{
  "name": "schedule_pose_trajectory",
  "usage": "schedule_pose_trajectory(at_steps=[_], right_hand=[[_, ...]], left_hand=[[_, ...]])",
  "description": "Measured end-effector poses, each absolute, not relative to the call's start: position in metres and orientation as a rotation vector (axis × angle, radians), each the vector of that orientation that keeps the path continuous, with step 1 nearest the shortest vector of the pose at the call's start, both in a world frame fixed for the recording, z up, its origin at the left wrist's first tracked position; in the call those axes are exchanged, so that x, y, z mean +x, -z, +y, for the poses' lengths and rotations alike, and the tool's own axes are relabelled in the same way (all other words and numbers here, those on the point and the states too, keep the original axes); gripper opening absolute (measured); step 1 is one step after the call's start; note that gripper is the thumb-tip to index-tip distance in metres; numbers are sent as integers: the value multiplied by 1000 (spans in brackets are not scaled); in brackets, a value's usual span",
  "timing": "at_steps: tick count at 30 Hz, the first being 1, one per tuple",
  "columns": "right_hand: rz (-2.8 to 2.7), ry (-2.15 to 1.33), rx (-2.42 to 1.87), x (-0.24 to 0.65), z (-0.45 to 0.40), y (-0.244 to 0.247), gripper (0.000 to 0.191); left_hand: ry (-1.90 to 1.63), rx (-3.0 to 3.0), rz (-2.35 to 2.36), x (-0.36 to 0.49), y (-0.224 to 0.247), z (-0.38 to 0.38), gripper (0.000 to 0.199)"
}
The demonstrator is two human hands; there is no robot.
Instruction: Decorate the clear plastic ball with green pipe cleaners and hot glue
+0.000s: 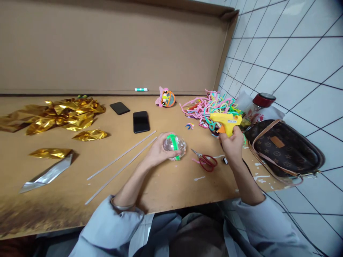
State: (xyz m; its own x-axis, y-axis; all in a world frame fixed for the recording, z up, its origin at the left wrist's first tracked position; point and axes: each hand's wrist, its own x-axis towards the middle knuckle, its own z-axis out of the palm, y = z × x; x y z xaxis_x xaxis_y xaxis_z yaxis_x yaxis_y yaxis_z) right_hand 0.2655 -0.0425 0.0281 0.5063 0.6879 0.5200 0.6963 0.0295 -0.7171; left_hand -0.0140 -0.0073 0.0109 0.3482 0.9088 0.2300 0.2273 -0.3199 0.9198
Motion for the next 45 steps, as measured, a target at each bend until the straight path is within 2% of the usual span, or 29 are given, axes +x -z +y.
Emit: schedule_pose_trajectory(at_steps=[6,11,14,20,27,45], right_hand=[[-1325,-1,-1736,220,-32,-42,16],[-1361,-277,-1621,213,-35,-25,36],[-1328,-284,-1577,212,-41,-21,43],[-1452,48,-1652,207,-45,-17,31],[-1531,163,-1626,206,-46,-14,23],[-1551,168,-1708,215,-48,-11,11]], left_hand=[[-961,1586,951,-15,-17,-8,69],[-935,1530,949,-16,-18,-7,69],[-925,1543,941,-17,-18,-7,66],[-861,1545,871,-19,-19,-6,63],[-876,1566,895,-18,-18,-7,66],[-897,1657,923,-19,-19,-8,62]])
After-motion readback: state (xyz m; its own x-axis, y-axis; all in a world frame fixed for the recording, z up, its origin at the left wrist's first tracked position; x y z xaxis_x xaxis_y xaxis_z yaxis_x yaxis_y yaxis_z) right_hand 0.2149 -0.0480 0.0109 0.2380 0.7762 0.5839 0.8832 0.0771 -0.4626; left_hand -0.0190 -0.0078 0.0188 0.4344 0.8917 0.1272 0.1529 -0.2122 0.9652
